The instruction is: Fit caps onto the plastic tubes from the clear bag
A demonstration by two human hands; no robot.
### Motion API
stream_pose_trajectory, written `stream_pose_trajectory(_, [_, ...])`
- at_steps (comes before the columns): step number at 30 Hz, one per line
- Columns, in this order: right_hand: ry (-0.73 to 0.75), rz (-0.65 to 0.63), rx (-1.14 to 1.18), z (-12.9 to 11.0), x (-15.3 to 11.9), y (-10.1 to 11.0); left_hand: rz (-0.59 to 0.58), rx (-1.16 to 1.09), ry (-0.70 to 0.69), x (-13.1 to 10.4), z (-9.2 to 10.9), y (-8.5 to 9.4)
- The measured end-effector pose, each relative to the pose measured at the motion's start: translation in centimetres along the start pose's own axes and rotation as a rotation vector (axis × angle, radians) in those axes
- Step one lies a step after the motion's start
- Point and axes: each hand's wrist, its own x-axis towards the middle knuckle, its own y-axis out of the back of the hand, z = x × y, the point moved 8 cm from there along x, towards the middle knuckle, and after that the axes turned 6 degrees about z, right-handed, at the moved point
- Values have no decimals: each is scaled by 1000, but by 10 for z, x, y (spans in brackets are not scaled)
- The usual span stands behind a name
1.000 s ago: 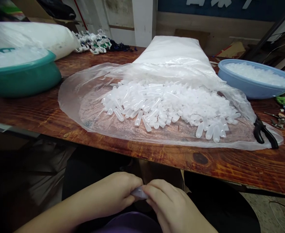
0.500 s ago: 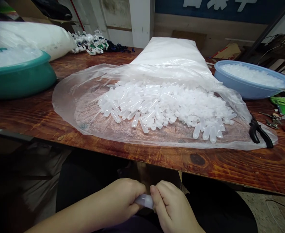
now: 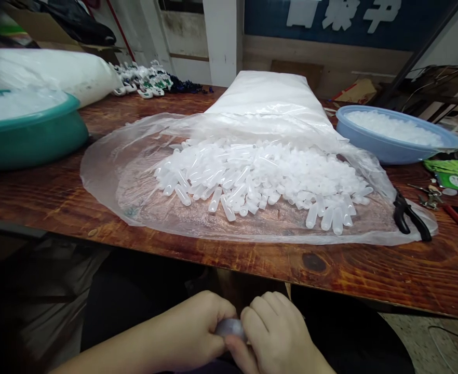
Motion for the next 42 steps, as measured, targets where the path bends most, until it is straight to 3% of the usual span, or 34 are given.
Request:
stream_pose_trajectory(2, [-65, -20, 34, 5, -2, -9, -12, 2, -29, 2, 2, -3])
stream_pose_trajectory(6, [-614, -280, 398, 33, -29, -55, 105, 243, -125, 9, 6, 1])
stream_pose_trajectory(7, [-684, -317, 416, 35, -35, -60, 111, 311, -128, 11, 5, 2])
stream_pose_trajectory(8, [-690, -315, 373, 37, -37, -58, 108, 356, -118, 12, 4, 3])
stream_pose_trajectory(10, [-551, -244, 199, 37, -27, -39, 88, 366, -77, 15, 2, 5])
stream_pose_trajectory(13, [-287, -103, 74, 37, 5, 1, 29, 332, -13, 23, 3, 7])
stream_pose_trajectory(15, [-261, -14, -11, 53, 33, 20, -41, 357, 15, 27, 6, 3])
stream_pose_trajectory(17, [-284, -70, -163, 75, 60, 19, -57, 395, 5, 26, 13, 2])
stream_pose_trajectory(19, [-376, -192, -293, 99, 78, 4, -25, 385, -70, 20, 25, 8])
stream_pose_trajectory(22, [-418, -325, -317, 114, 92, -23, 65, 264, -186, 2, 46, 34])
stream_pose_trajectory(23, [-407, -334, -306, 115, 93, -29, 149, 252, -201, -3, 51, 51])
stream_pose_trajectory(25, [-400, -327, -290, 116, 91, -37, 441, 341, -187, -9, 58, 94])
stream_pose_trajectory(27, [-412, -311, -279, 118, 86, -39, 734, 528, -103, -9, 61, 133])
stream_pose_trajectory(28, [-420, -301, -272, 119, 84, -38, 814, 613, -35, -4, 59, 145])
stream_pose_trajectory(31, [-435, -248, -248, 117, 76, -30, 844, 756, 104, 21, 51, 158])
stream_pose_trajectory(34, [-449, -164, -194, 108, 67, -17, 832, 770, 105, 39, 48, 154])
stream_pose_trajectory(39, [-563, 75, 160, 97, 43, -3, 841, 806, 89, 45, 45, 150])
stream_pose_trajectory(42, [-625, 141, 226, 98, 33, -2, 826, 836, 80, 48, 43, 151])
